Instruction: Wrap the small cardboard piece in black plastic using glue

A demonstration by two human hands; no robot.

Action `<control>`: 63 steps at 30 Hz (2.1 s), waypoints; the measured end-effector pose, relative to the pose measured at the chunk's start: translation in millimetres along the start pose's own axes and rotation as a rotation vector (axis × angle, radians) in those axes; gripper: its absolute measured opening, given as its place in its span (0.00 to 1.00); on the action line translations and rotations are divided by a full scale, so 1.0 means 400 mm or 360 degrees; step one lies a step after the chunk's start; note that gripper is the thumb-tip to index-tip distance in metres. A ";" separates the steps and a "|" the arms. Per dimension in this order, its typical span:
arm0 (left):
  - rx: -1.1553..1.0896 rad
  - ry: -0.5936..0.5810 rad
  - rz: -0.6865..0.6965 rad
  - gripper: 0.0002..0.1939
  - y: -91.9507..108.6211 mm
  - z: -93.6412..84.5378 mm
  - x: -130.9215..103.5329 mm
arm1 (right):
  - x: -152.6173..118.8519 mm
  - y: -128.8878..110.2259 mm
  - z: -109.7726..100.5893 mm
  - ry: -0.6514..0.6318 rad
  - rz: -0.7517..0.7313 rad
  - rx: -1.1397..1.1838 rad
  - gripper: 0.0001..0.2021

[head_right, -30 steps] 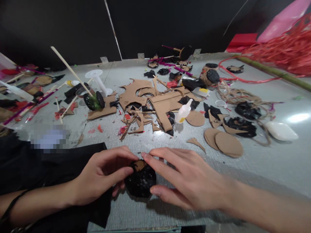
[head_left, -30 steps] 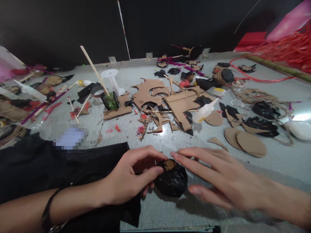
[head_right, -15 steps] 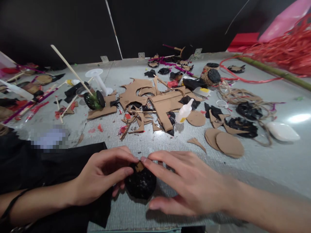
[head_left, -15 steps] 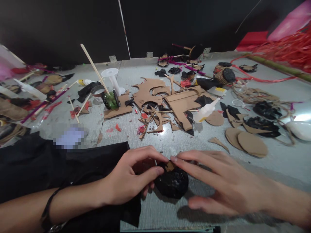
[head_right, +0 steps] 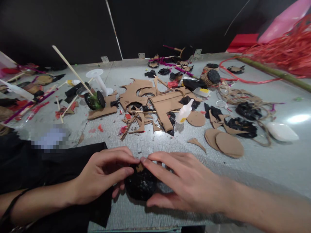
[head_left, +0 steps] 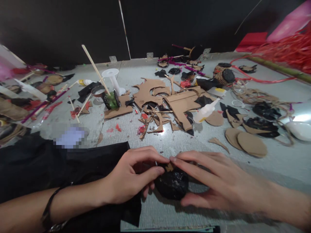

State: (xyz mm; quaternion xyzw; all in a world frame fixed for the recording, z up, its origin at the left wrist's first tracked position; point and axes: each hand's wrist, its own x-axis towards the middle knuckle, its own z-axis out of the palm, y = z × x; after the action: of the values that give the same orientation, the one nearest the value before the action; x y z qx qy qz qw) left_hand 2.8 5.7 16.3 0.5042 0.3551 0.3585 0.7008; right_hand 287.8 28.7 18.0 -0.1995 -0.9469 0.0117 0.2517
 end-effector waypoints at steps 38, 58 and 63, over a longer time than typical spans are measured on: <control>0.0037 -0.0023 -0.0056 0.12 -0.001 -0.005 0.001 | 0.020 -0.007 -0.029 -0.0004 -0.0181 -0.0191 0.22; -0.0014 -0.0020 -0.0026 0.09 0.006 -0.002 0.003 | 0.002 0.010 -0.002 0.0000 0.0093 0.0259 0.29; -0.0036 0.0001 -0.0052 0.09 0.003 -0.003 0.000 | 0.003 0.008 -0.006 -0.0015 0.0093 0.0241 0.27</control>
State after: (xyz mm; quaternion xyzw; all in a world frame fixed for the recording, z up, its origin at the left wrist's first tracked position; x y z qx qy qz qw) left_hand 1.5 6.6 17.1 0.4902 0.3595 0.3511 0.7122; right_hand 289.3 32.0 20.3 -0.2074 -0.9383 0.0917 0.2611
